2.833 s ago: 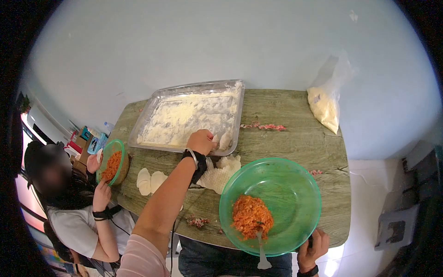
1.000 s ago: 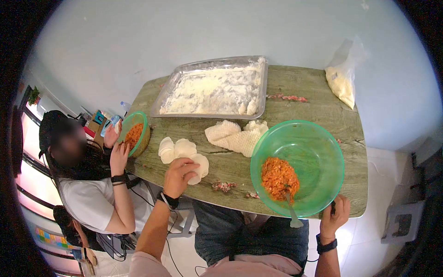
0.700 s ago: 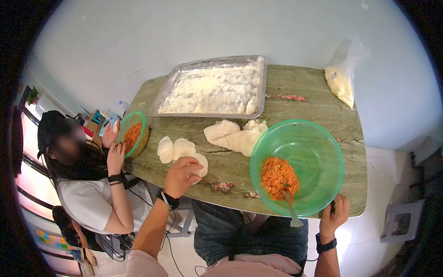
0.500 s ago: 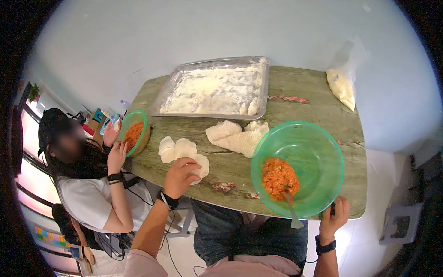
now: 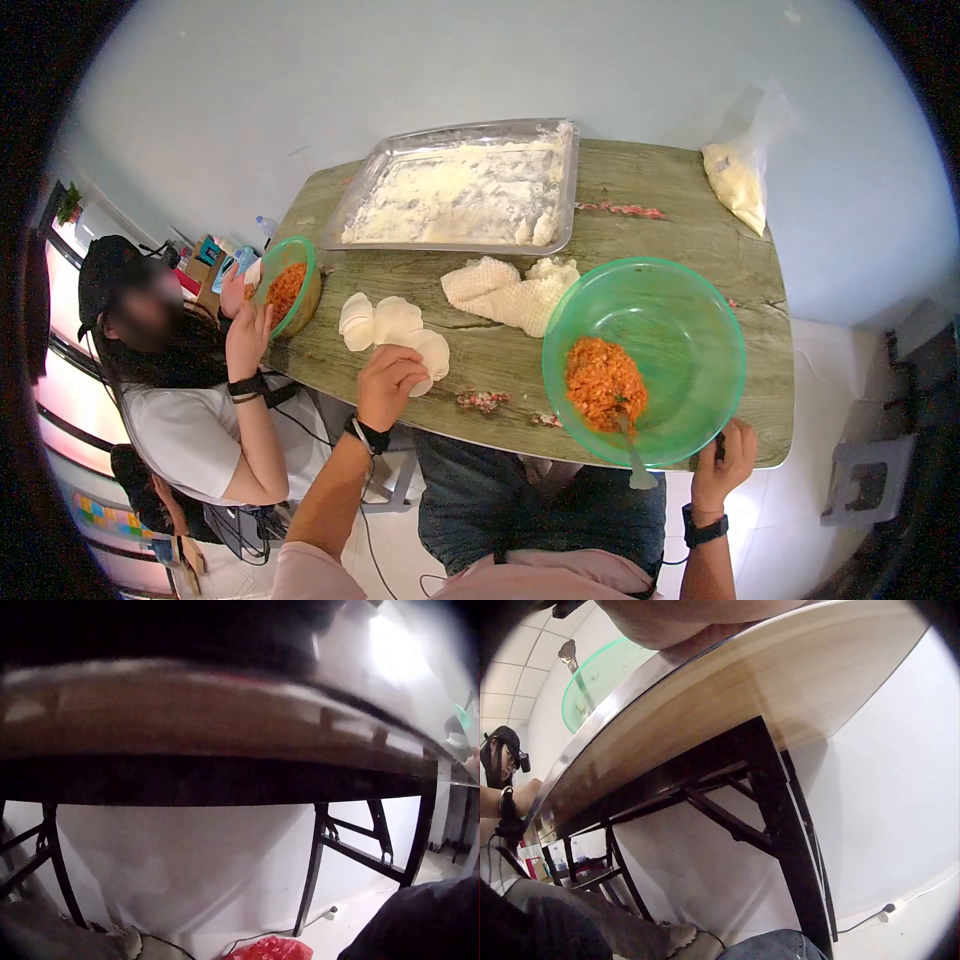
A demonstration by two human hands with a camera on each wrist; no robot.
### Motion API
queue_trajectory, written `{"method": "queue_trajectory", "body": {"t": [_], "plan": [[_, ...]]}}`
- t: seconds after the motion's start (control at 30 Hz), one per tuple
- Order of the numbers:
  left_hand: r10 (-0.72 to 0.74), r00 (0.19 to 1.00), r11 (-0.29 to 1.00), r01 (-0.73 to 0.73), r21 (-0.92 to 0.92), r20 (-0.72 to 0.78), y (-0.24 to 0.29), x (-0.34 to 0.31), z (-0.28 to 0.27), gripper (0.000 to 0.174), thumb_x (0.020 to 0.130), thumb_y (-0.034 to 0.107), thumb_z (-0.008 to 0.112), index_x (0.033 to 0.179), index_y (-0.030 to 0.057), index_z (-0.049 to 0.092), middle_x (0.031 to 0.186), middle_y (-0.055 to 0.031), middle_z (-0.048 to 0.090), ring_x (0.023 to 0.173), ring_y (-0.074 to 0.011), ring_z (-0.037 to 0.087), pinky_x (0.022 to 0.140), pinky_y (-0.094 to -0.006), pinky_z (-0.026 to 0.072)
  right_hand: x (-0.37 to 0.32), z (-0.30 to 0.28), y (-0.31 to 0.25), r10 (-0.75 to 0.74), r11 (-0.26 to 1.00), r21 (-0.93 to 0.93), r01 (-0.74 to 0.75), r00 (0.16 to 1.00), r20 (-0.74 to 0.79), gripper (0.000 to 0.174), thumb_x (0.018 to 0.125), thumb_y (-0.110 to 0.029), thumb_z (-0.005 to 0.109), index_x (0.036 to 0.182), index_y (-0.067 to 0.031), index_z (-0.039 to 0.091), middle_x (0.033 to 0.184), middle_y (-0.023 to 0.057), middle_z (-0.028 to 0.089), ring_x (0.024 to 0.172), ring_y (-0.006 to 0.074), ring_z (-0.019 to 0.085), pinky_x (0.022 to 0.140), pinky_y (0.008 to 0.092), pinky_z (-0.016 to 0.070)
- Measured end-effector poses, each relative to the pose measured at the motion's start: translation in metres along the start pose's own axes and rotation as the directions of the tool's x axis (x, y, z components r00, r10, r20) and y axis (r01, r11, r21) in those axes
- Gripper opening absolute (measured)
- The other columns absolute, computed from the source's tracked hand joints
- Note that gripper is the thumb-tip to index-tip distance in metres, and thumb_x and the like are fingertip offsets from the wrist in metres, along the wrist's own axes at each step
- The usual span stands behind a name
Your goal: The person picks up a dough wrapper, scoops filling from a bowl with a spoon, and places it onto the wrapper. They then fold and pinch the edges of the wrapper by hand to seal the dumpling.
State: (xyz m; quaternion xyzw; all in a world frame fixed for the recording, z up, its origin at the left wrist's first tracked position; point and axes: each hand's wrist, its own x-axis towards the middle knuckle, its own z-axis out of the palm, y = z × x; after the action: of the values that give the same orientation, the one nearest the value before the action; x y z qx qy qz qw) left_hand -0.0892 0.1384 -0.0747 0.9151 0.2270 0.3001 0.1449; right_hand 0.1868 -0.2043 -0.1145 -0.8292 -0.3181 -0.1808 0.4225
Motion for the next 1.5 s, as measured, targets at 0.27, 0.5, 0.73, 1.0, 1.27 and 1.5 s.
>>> {"method": "queue_trajectory", "body": {"t": [0.27,0.5,0.73,1.0,1.27,1.5], "plan": [[-0.201,0.973,0.978,0.205,-0.027,0.111,-0.005,0.019,-0.005,0.008,0.073,0.005,0.066,0.080,0.0042,0.061,0.082,-0.0085,0.061,0.080,-0.0270,0.058,0.070,-0.0337,0.0466,0.000,0.000,-0.002,0.008,1.000,0.003,-0.008,1.000,-0.003,0.018,0.070,0.000,0.057,0.087,0.0006,0.058,0.087,0.0131,0.057,0.081,0.0295,0.054,0.074,0.0348,0.0426],[-0.530,0.846,0.675,0.459,-0.577,0.053,-0.044,0.031,0.014,0.004,0.084,0.005,0.062,0.085,0.0013,0.060,0.074,-0.0017,0.062,0.066,-0.0110,0.057,0.061,-0.0228,0.0443,0.001,0.000,-0.002,-0.005,1.000,-0.022,0.005,1.000,-0.007,0.018,0.070,0.000,0.057,0.088,0.0004,0.058,0.087,0.0131,0.057,0.081,0.0296,0.054,0.073,0.0348,0.0429],[-0.655,0.737,0.496,0.588,-0.639,0.170,-0.027,0.030,0.007,0.007,0.086,0.002,0.059,0.093,0.0040,0.057,0.073,-0.0007,0.061,0.060,-0.0053,0.053,0.053,-0.0198,0.0408,0.001,0.000,-0.002,-0.019,0.999,-0.027,0.019,1.000,-0.017,0.018,0.069,0.000,0.057,0.087,-0.0006,0.058,0.086,0.0133,0.057,0.080,0.0298,0.054,0.072,0.0349,0.0426],[-0.760,0.649,0.385,0.500,-0.776,0.041,-0.007,0.016,0.008,0.010,0.085,0.004,0.061,0.095,0.0058,0.058,0.072,-0.0003,0.062,0.060,-0.0048,0.054,0.050,-0.0189,0.0388,-0.018,-0.019,-0.022,0.139,0.960,0.234,-0.153,0.987,0.079,0.009,0.073,-0.001,0.061,0.082,-0.0002,0.058,0.080,0.0096,0.057,0.076,0.0234,0.054,0.068,0.0329,0.0420],[-0.836,0.535,0.155,0.438,-0.885,0.119,0.075,-0.011,0.018,0.016,0.087,0.007,0.061,0.102,0.0050,0.057,0.077,0.0007,0.061,0.064,-0.0041,0.054,0.053,-0.0179,0.0392,-0.044,-0.001,-0.119,-0.127,0.582,0.467,-0.666,0.492,0.861,0.030,0.079,-0.003,0.067,0.107,0.0000,0.061,0.107,0.0123,0.063,0.098,0.0209,0.061,0.088,0.0336,0.0466],[-0.710,0.704,0.411,0.437,-0.800,0.019,0.144,-0.037,0.036,0.017,0.086,0.004,0.061,0.101,0.0006,0.056,0.087,-0.0046,0.063,0.075,-0.0079,0.058,0.068,-0.0197,0.0456,-0.037,0.057,-0.170,-0.101,-0.146,0.404,-0.903,0.420,0.902,0.054,0.088,-0.009,0.059,0.136,-0.0016,0.035,0.136,0.0115,0.042,0.126,0.0215,0.041,0.104,0.0362,0.0329]]}}
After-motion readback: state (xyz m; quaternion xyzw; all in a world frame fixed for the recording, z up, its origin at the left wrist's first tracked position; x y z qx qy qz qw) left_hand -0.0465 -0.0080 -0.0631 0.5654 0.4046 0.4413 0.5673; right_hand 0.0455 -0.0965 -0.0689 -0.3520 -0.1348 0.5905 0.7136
